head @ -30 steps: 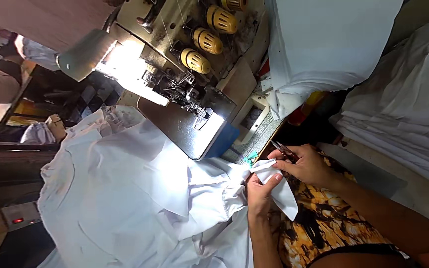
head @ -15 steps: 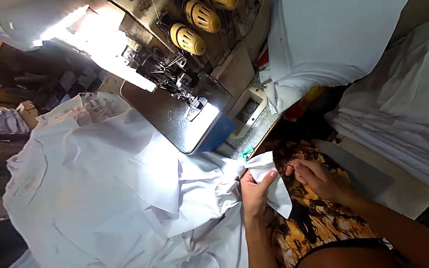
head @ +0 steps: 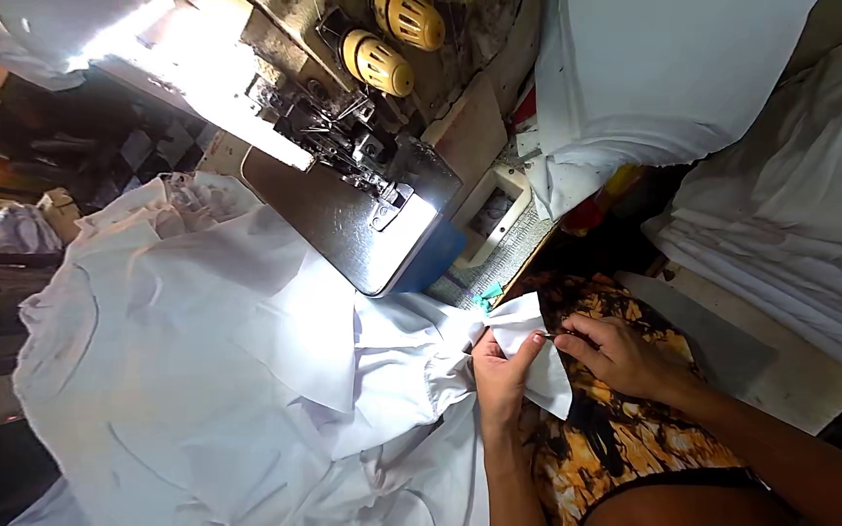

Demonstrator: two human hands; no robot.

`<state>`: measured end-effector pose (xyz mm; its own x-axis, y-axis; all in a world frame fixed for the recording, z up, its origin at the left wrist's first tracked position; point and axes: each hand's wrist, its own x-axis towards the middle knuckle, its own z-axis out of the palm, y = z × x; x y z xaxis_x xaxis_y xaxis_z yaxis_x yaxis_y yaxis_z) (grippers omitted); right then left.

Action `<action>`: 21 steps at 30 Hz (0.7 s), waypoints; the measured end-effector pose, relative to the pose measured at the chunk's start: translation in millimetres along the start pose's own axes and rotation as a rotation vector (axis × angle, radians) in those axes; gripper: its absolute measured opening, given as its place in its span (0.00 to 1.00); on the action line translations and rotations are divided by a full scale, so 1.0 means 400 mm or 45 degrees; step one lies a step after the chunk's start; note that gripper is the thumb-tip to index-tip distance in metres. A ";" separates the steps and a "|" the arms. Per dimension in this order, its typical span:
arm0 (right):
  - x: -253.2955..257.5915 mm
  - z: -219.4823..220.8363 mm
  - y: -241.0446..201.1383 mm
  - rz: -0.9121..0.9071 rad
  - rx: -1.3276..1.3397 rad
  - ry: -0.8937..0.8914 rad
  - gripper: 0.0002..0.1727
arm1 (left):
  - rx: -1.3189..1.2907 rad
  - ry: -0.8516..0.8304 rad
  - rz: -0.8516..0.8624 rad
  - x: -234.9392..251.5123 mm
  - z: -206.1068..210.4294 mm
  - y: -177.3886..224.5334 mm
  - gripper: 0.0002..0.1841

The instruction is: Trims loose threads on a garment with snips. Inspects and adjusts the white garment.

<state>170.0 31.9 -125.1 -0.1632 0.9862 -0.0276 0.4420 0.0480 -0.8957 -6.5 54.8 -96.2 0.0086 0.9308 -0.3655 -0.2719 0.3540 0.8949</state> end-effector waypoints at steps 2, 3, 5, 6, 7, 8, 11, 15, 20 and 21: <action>0.002 0.002 0.000 -0.014 -0.014 0.015 0.31 | 0.007 0.002 0.001 0.000 0.000 0.002 0.11; 0.004 0.004 -0.001 -0.021 -0.023 0.021 0.31 | 0.019 0.008 0.001 0.000 0.000 0.003 0.11; 0.008 0.005 -0.003 -0.039 -0.033 0.028 0.31 | 0.038 0.013 0.005 0.000 -0.001 0.004 0.11; 0.010 0.006 -0.003 -0.046 -0.039 0.030 0.31 | 0.046 0.011 0.011 0.001 -0.002 0.003 0.11; 0.013 0.006 -0.003 -0.055 -0.041 0.032 0.31 | 0.046 0.008 0.016 0.001 -0.003 0.003 0.11; 0.015 0.007 -0.003 -0.062 -0.044 0.034 0.31 | 0.044 0.009 0.018 0.001 -0.004 0.002 0.11; 0.022 0.008 -0.002 -0.078 -0.050 0.041 0.31 | 0.036 0.019 0.013 0.001 -0.003 0.003 0.11; 0.025 0.007 -0.001 -0.074 -0.073 0.034 0.32 | 0.057 0.031 0.013 0.001 -0.003 0.003 0.10; 0.026 0.004 0.005 -0.048 -0.091 0.007 0.32 | 0.060 0.057 0.004 -0.001 0.004 0.001 0.11; 0.026 0.004 0.005 -0.048 -0.094 0.007 0.32 | 0.058 0.057 0.004 -0.001 0.005 0.001 0.11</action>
<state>167.9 41.9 -128.0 -0.1760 0.9843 0.0084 0.4994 0.0966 -0.8610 -4.8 54.5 -95.3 -0.0358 0.9273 -0.3727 -0.2276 0.3555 0.9065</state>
